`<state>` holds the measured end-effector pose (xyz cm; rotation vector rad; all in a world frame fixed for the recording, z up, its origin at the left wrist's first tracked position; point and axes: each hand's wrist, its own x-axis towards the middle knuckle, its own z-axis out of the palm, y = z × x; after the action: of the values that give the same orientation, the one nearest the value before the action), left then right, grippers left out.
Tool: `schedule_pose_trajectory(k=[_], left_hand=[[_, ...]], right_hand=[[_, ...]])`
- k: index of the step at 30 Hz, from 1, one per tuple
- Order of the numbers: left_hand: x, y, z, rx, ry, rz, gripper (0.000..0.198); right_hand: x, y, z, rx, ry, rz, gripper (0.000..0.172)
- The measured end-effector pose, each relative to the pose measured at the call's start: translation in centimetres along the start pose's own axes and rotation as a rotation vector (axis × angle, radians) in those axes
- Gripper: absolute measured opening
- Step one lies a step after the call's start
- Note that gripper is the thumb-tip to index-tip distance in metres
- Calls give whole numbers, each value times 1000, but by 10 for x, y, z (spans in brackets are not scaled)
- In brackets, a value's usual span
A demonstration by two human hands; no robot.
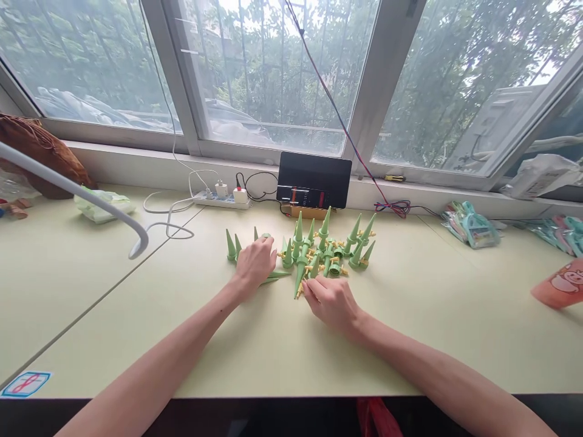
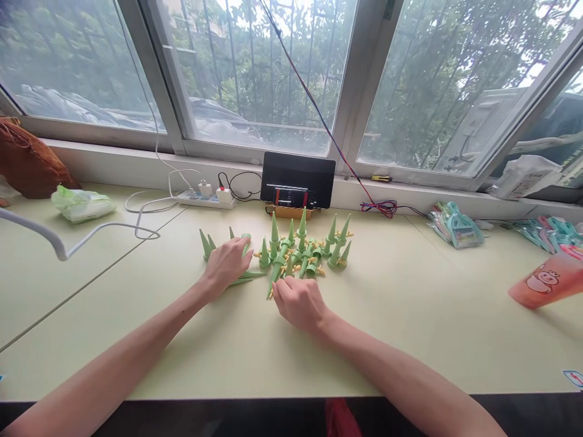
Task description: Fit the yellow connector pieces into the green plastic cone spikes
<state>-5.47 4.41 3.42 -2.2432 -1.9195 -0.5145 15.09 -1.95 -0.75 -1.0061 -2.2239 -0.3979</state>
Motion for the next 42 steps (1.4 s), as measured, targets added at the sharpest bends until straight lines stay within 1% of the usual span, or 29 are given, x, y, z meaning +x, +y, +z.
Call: schedule_pose_trajectory(k=[3,5,12,18,22,29,35,38,42], left_hand=[[3,1,4,58,-112,11,22],[6,1,6,74,-161,9,24],[11,1,10,108,-235,-22,27],[10,3,8,123,-251,-11,30],[9,6,5,133,-249,-20,30],[10,11,3,158,-293,-45,33],[10,11,3,162,-301,-25,39],[10,9,5,155,-298,-12,37],[9,7,7,148,-281,0,35]], right_hand=[[-1,-3,2,30,-34,4,40],[-1,-3,2,40,-54,11,40],[-2,-1,2,65,-62,34,40],[-2,-2,1,95,-85,45,40],[-1,-2,1,108,-74,47,40],[-1,-3,0,127,-59,52,39],[0,-3,2,144,0,36,41],[-1,-3,3,160,23,28,40],[-1,-2,3,165,23,28,39]])
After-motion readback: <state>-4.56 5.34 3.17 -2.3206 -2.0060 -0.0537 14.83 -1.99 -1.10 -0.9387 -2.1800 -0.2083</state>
